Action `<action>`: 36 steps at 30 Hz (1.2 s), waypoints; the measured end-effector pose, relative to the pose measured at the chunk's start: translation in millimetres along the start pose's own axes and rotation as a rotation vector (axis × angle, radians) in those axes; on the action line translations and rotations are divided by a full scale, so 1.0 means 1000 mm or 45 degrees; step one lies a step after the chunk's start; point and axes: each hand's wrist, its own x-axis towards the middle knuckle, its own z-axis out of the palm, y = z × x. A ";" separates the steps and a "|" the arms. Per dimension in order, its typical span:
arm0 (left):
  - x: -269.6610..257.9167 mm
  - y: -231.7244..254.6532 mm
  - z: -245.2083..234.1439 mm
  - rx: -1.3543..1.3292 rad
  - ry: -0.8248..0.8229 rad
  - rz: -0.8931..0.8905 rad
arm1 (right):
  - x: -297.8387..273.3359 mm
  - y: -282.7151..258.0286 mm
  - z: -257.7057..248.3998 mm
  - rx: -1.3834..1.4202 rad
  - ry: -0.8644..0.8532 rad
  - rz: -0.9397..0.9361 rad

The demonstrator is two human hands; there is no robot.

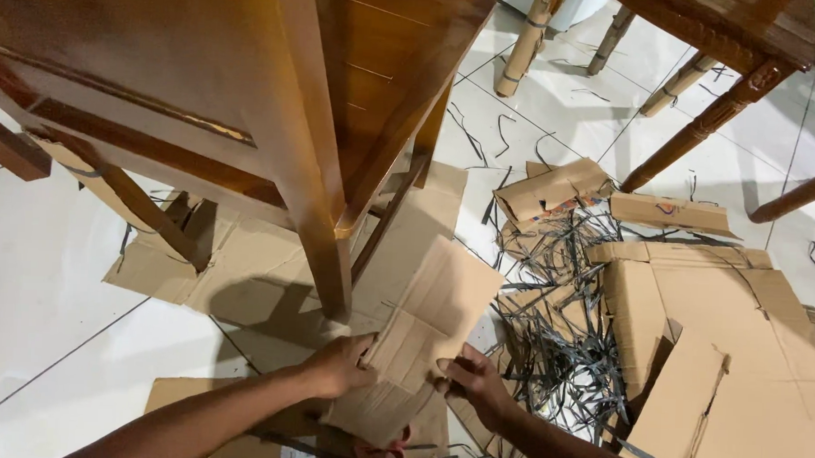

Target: Wrapping wooden chair legs with cardboard and securing them with wire ties for protection during transport

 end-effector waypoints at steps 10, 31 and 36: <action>-0.009 0.042 -0.008 -0.741 0.136 -0.065 | 0.011 0.007 0.021 -0.008 0.236 0.170; -0.002 -0.082 0.000 -0.013 0.959 0.216 | 0.050 -0.077 0.091 -0.856 -0.053 -1.086; 0.003 -0.102 -0.024 0.067 1.186 0.274 | 0.065 -0.068 0.111 -0.962 0.028 -1.115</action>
